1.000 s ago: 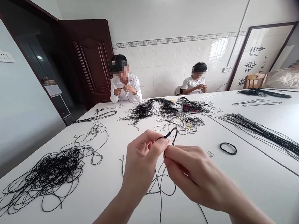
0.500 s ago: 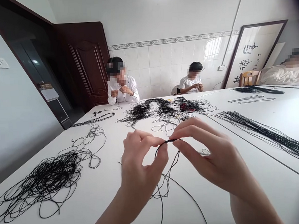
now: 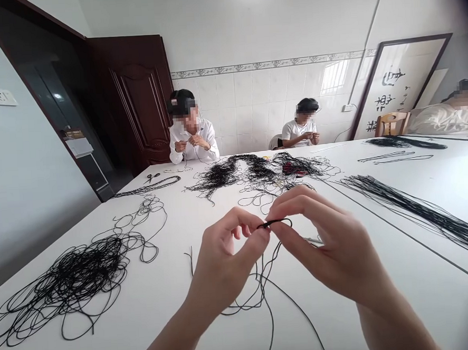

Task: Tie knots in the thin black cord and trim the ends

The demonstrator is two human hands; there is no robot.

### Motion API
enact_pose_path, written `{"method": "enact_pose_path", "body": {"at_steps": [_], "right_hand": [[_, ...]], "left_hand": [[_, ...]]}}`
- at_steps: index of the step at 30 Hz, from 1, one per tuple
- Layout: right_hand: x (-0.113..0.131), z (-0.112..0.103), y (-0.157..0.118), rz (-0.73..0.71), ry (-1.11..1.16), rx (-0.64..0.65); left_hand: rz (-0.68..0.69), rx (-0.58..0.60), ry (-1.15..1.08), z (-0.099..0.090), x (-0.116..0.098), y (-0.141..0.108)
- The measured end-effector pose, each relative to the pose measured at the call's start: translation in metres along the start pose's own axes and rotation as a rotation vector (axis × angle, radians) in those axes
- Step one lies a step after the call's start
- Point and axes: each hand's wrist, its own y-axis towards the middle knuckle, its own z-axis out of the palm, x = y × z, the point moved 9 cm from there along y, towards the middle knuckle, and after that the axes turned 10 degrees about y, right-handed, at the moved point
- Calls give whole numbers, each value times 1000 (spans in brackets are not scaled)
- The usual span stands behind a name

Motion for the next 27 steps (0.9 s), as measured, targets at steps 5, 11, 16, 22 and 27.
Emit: {"method": "enact_pose_path", "body": {"at_steps": [5,11,16,22,27], "right_hand": [[-3,2,0,2,10,10],[-6,3,-1,20,14,5],[4,2,-9,62,-116,-26],[2,33,-13,128,-202,169],[4,44,-11,53,-184,189]], "left_hand": [[-45,-6,-76,1,4,0],[-73,-37,-172,-2,10,-1],[-73,-130,-178,-9,8,0],[-30,-140,-163,-8,5,-3],[-12,-171,-135,-12,6,-5]]}}
